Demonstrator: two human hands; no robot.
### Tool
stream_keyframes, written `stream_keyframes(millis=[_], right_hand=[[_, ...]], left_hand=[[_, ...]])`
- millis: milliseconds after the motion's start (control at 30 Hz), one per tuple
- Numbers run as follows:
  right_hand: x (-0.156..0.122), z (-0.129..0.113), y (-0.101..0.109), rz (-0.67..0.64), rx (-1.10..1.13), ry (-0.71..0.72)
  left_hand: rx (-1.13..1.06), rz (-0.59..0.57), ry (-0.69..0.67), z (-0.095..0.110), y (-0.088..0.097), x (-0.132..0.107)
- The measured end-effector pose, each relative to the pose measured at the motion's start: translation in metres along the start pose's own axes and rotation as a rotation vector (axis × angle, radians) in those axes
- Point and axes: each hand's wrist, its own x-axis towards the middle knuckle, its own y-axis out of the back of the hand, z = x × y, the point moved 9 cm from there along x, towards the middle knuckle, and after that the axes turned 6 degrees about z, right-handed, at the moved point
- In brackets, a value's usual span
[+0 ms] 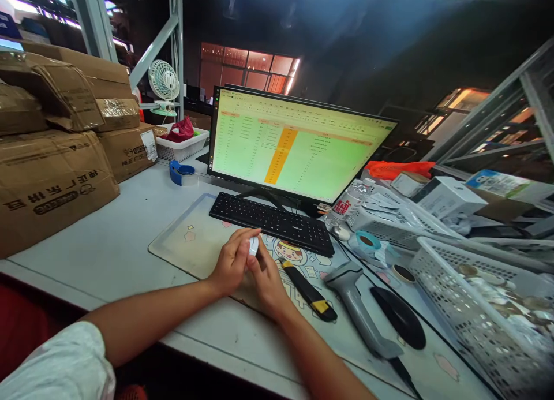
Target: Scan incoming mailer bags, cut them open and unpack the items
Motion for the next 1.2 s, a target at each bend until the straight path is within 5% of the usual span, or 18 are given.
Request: stream_keyframes(millis=[133, 300, 433, 533, 700, 833, 1033, 1200], right_hand=[[-0.001, -0.021, -0.005, -0.023, -0.238, 0.192], [-0.005, -0.036, -0.005, -0.095, -0.389, 0.35], [-0.012, -0.054, -0.004, -0.125, -0.502, 0.489], [-0.004, -0.063, 0.012, -0.071, -0.371, 0.425], [0.019, -0.045, 0.048, 0.031, 0.229, 0.021], [0.022, -0.023, 0.043, -0.013, 0.284, -0.114], [0.017, -0.004, 0.026, -0.06, 0.149, -0.062], [0.017, 0.001, 0.027, -0.051, 0.25, -0.196]], left_hand=[[-0.031, 0.104, 0.213, -0.017, 0.006, 0.004], [-0.026, 0.101, 0.221, -0.019, 0.009, 0.009], [-0.074, 0.183, 0.477, -0.057, 0.027, 0.016], [-0.113, 0.188, 0.581, -0.074, 0.038, 0.024], [0.152, -0.051, 0.101, -0.021, 0.029, 0.04], [0.41, -0.229, -0.168, 0.004, 0.009, 0.028], [0.626, -0.443, -0.243, -0.013, -0.008, 0.015], [0.608, -0.316, -0.26, -0.004, 0.002, 0.023]])
